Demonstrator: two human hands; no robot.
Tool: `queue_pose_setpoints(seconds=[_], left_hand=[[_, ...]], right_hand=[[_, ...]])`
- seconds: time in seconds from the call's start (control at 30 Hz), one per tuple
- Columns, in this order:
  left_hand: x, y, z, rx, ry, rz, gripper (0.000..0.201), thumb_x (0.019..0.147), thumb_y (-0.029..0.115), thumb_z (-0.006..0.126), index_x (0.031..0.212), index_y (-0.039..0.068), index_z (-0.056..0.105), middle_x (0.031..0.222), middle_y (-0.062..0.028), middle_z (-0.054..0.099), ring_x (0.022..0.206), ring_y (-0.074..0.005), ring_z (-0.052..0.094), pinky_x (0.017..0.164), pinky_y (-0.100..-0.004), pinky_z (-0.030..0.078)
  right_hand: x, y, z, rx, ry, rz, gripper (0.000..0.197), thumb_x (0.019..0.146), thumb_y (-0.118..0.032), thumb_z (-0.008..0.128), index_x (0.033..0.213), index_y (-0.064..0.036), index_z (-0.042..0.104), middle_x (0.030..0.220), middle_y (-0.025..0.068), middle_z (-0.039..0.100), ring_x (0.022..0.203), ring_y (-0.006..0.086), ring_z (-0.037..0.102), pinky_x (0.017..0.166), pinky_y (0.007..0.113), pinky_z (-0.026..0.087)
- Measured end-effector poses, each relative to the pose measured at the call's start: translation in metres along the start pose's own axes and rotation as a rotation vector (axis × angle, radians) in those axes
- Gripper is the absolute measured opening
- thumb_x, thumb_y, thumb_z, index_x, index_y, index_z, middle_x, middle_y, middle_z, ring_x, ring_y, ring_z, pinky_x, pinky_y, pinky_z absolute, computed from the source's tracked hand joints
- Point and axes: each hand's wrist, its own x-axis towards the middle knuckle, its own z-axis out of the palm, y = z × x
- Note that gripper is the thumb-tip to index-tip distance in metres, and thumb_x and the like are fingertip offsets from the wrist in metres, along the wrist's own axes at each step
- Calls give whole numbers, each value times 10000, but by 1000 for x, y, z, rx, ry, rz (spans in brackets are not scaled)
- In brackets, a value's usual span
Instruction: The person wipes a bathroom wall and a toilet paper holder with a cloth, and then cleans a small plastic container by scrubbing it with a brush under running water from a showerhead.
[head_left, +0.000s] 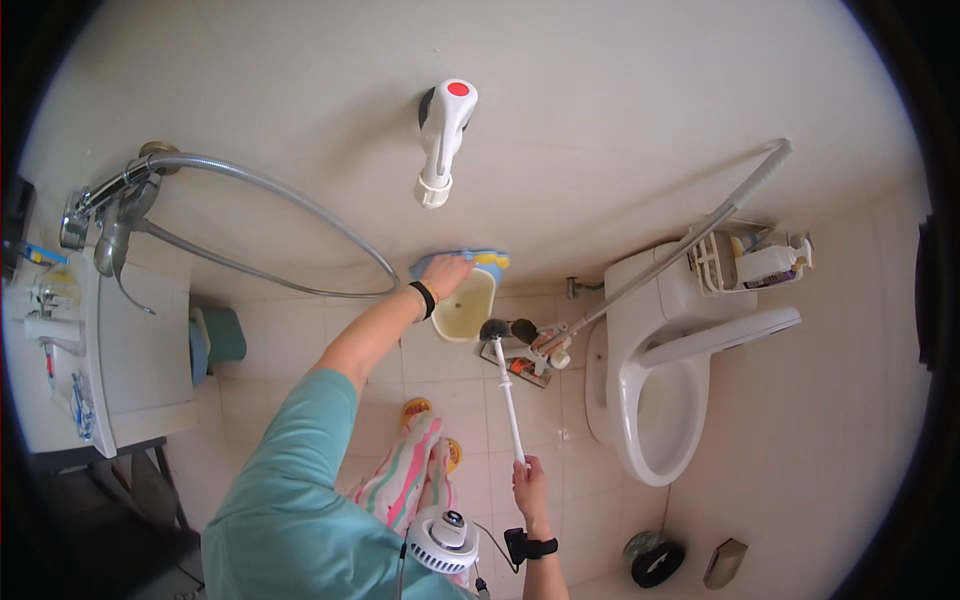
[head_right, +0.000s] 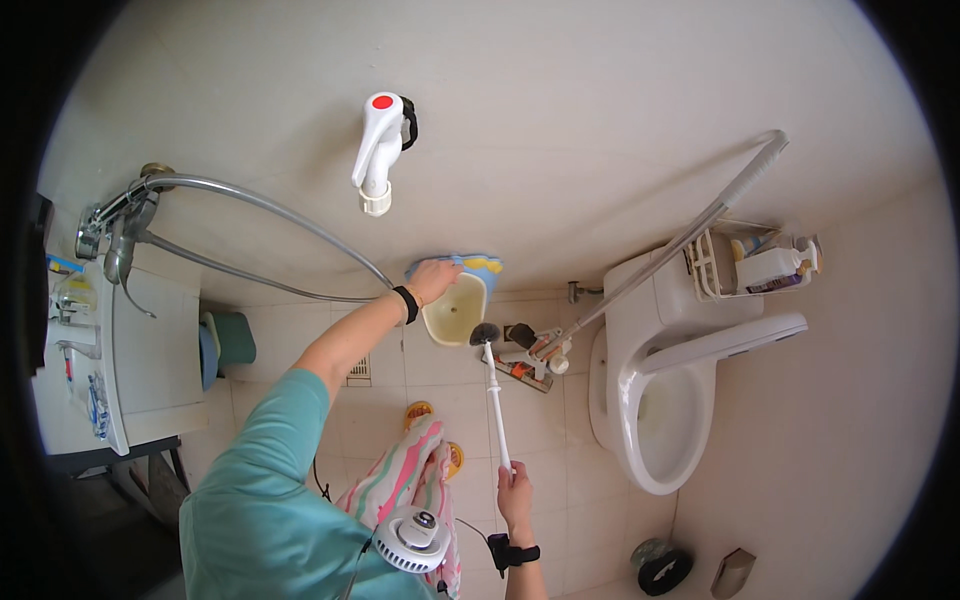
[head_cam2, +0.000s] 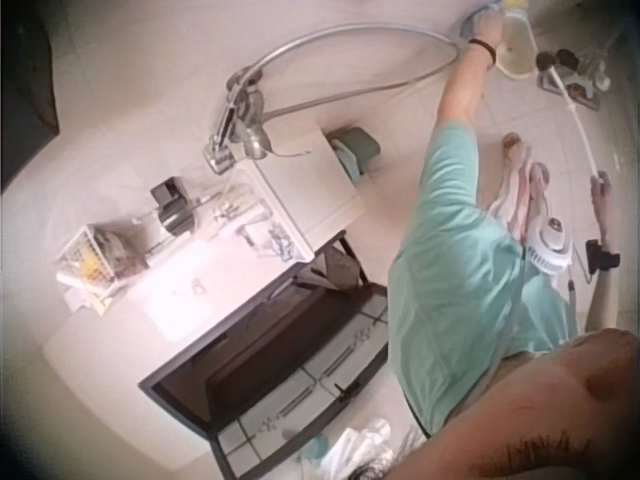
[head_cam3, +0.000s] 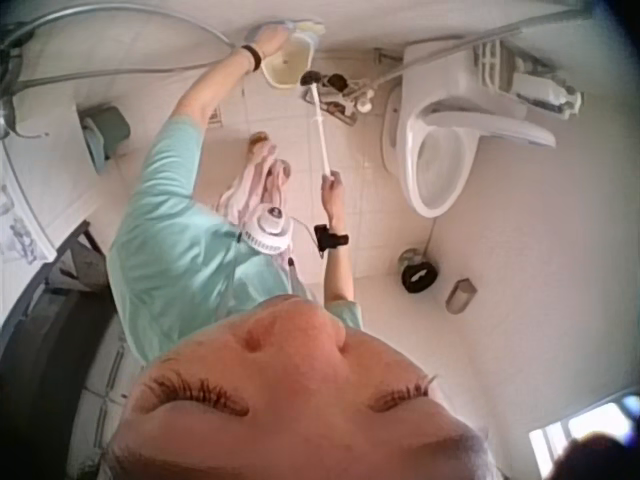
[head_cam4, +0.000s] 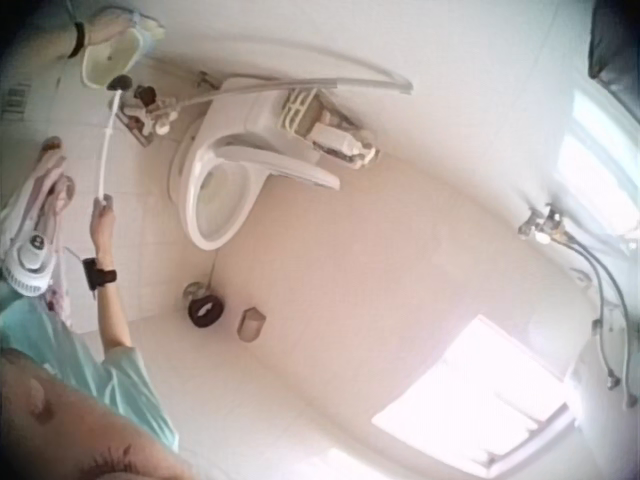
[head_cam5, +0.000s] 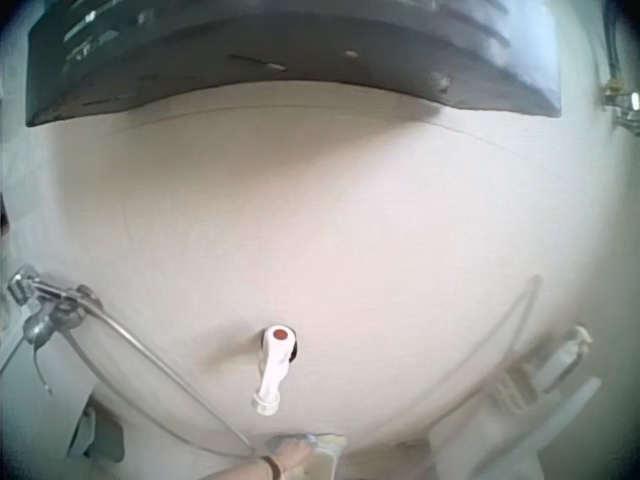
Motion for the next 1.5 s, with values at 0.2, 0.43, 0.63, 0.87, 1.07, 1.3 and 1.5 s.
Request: queue_pose_setpoints(seconds=[0.2, 0.43, 0.63, 0.87, 1.07, 1.3, 1.5], left_hand=[[-10, 7, 5, 100, -34, -134, 219, 739, 120, 508, 956, 116, 536, 866, -81, 553, 822, -266, 573, 682, -397, 453], [-34, -9, -7, 559, -34, 276, 592, 764, 128, 491, 1310, 265, 311, 1377, -24, 265, 1231, -208, 314, 997, -385, 284], [-41, -10, 15, 681, -57, 205, 695, 786, 153, 481, 1377, 312, 151, 1445, 38, 133, 1303, -195, 203, 1043, -460, 191], [-45, -25, 44, 839, -6, 303, 630, 812, 223, 448, 1382, 227, 180, 1443, 59, 142, 1315, -154, 166, 1052, -444, 154], [-40, -34, 57, 1054, 162, 455, 626, 812, 273, 457, 1379, 190, 206, 1441, 53, 153, 1315, -145, 152, 1046, -424, 161], [-39, -44, 61, 951, 322, 465, 609, 788, 247, 493, 1355, 218, 274, 1409, 47, 230, 1289, -152, 211, 1013, -414, 210], [-38, -41, 66, 993, 407, 459, 605, 774, 207, 492, 1346, 219, 293, 1397, 38, 258, 1267, -150, 254, 1000, -399, 228]], right_hand=[[14, -3, 2, -46, -41, 28, 238, 862, -233, 501, 947, -12, 526, 583, 90, 557, 527, 190, 550, 498, 316, 424], [80, -40, -13, -604, -45, -329, 207, 880, -237, 450, 904, -52, 537, 705, 163, 601, 649, 340, 588, 554, 441, 446], [159, -137, -11, -945, -174, -526, 155, 853, -170, 453, 955, -80, 529, 703, 190, 591, 671, 357, 588, 571, 460, 455], [233, -158, 23, -979, -324, -707, 147, 817, -152, 463, 894, -96, 574, 708, 172, 599, 691, 335, 598, 586, 428, 476], [249, -186, 52, -1575, -41, -808, 72, 761, -180, 530, 743, -146, 591, 714, 65, 603, 674, 217, 614, 568, 371, 454], [251, -187, 60, -1630, 287, -1092, 26, 740, -136, 527, 754, -133, 548, 708, 18, 546, 720, 161, 544, 807, 344, 369], [246, -172, 52, -1567, 284, -1213, 23, 717, -113, 522, 731, -110, 504, 693, 16, 496, 732, 154, 511, 680, 297, 390]])
